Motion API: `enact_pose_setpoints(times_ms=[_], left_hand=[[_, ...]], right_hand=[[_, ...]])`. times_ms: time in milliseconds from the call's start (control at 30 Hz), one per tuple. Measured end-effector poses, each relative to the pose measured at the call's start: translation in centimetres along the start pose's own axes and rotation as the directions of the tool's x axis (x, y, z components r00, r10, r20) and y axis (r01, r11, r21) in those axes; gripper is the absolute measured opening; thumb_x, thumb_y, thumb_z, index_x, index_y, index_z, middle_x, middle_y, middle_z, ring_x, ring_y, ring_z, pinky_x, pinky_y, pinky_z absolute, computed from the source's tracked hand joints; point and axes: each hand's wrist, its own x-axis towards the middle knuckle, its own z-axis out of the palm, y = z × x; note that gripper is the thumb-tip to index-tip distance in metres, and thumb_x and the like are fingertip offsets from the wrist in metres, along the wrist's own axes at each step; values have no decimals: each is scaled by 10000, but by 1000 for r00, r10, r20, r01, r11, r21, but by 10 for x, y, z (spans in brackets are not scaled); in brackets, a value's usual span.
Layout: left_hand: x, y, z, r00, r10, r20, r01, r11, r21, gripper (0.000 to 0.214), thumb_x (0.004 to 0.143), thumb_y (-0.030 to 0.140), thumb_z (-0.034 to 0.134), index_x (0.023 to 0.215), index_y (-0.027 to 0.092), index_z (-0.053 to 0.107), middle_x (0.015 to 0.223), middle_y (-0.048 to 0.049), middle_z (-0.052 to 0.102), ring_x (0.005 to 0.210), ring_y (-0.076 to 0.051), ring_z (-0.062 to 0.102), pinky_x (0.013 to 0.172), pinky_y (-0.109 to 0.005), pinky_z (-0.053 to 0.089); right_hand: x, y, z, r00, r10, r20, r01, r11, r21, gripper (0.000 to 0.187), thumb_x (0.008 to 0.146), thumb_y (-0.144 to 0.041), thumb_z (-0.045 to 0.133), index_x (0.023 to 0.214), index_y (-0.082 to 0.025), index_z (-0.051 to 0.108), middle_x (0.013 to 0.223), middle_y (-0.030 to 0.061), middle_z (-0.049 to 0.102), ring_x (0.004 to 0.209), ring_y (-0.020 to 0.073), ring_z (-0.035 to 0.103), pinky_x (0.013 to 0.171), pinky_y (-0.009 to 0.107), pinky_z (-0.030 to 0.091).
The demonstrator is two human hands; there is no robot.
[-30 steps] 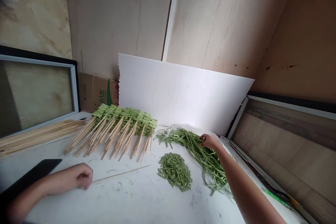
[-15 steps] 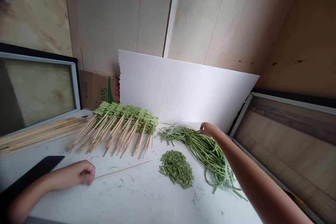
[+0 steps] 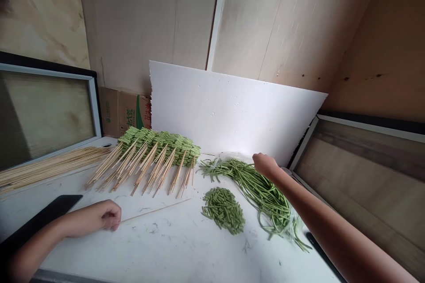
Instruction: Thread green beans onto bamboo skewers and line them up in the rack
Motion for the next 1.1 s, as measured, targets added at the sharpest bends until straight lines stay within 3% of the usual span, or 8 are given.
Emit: enact_pose_setpoints(times_ms=[133, 333, 533, 667, 800, 933, 1033, 1100], left_hand=[[0, 0, 0, 1000, -11, -7, 11, 1000, 14, 328, 820, 527, 623, 858, 219, 730, 980, -66, 773, 982, -298, 688, 839, -343, 494], [2, 2, 5, 998, -40, -58, 44, 997, 62, 422, 716, 584, 696, 890, 201, 731, 958, -81, 749, 957, -312, 677, 811, -351, 504], [1, 9, 7, 991, 26, -131, -18, 998, 59, 392, 722, 562, 690, 887, 209, 723, 926, -64, 721, 930, -288, 672, 801, -336, 496], [5, 8, 7, 986, 37, -165, -24, 997, 78, 324, 725, 504, 686, 850, 206, 717, 866, -57, 711, 860, -277, 675, 728, -317, 465], [9, 4, 8, 980, 41, -194, -15, 991, 133, 234, 743, 419, 664, 835, 208, 708, 887, -60, 721, 830, -268, 679, 688, -306, 434], [7, -1, 5, 957, 27, -287, 46, 968, 246, 114, 730, 270, 628, 803, 205, 688, 898, -53, 728, 833, -254, 679, 692, -298, 412], [-1, 7, -1, 922, -9, -386, 159, 921, 357, 108, 688, 171, 625, 782, 189, 676, 946, -73, 729, 862, -263, 673, 723, -311, 416], [-10, 25, -6, 899, 21, -438, 171, 903, 394, 121, 709, 155, 628, 813, 180, 685, 997, -97, 726, 910, -280, 668, 767, -330, 439]], right_hand=[[-3, 3, -18, 992, 110, -60, -108, 994, 35, 149, 911, -120, 612, 945, -117, 757, 918, 206, 734, 791, 281, 701, 684, 344, 490], [1, 25, -70, 948, 252, -194, -225, 963, 148, 214, 951, -255, 620, 1051, -167, 788, 1038, 187, 748, 845, 254, 683, 706, 333, 430], [-17, 32, -112, 848, 318, -424, -225, 940, 255, 347, 969, -393, 582, 1149, -167, 775, 1072, 221, 737, 857, 238, 610, 677, 360, 314], [-39, 27, -135, 717, 356, -599, -138, 915, 379, 423, 945, -432, 604, 1149, -100, 769, 1005, 231, 738, 795, 206, 549, 665, 354, 282], [-73, 5, -149, 670, 296, -681, -10, 920, 391, 349, 915, -420, 653, 1072, -139, 787, 856, 125, 734, 683, 159, 496, 661, 323, 306], [-114, -24, -148, 594, 217, -775, 160, 912, 378, 288, 901, -384, 673, 978, -137, 798, 661, 38, 650, 581, 130, 496, 656, 287, 369], [-142, -44, -139, 576, 220, -787, 251, 869, 426, 358, 896, -462, 663, 937, -134, 802, 595, 12, 593, 526, 123, 464, 599, 277, 370], [-158, -58, -131, 622, 206, -756, 321, 813, 486, 408, 894, -523, 656, 918, -142, 802, 569, 3, 571, 508, 121, 433, 551, 273, 343]])
